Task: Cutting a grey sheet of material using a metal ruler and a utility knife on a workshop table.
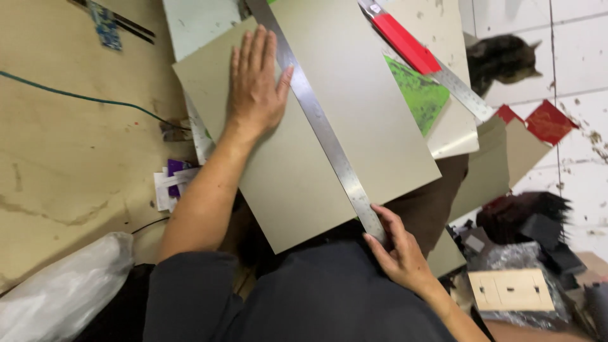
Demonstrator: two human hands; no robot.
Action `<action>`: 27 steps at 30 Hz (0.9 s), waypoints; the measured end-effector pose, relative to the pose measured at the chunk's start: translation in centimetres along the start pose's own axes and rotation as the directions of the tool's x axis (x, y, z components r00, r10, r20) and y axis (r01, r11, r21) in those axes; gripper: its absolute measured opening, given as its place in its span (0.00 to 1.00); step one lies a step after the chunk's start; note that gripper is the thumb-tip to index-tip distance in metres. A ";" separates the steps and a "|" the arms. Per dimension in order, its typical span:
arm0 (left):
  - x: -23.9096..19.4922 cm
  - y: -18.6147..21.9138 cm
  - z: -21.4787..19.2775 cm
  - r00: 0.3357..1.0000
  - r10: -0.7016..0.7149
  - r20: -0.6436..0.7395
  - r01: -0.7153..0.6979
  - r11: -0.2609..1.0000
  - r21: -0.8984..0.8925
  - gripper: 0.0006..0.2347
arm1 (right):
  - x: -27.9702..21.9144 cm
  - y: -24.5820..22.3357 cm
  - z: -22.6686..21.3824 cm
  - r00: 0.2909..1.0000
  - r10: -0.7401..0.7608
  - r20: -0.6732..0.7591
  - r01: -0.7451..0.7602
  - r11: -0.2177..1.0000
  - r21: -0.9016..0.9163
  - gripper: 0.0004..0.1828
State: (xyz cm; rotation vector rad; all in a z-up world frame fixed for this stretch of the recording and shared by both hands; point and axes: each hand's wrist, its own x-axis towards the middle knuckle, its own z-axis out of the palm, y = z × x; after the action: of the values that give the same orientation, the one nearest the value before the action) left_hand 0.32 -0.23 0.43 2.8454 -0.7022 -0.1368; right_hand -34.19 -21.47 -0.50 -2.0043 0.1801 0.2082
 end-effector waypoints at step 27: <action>-0.1 -0.2 0.4 1.000 0.009 -0.015 -0.009 1.000 0.013 0.29 | 0.1 -0.2 0.2 0.999 0.027 0.036 -0.028 0.999 0.028 0.34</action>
State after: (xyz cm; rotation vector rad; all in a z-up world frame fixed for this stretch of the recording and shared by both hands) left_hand 0.32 -0.06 0.01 2.8520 -0.7150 -0.1094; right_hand -34.03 -21.23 -0.43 -1.9690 0.1871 0.2580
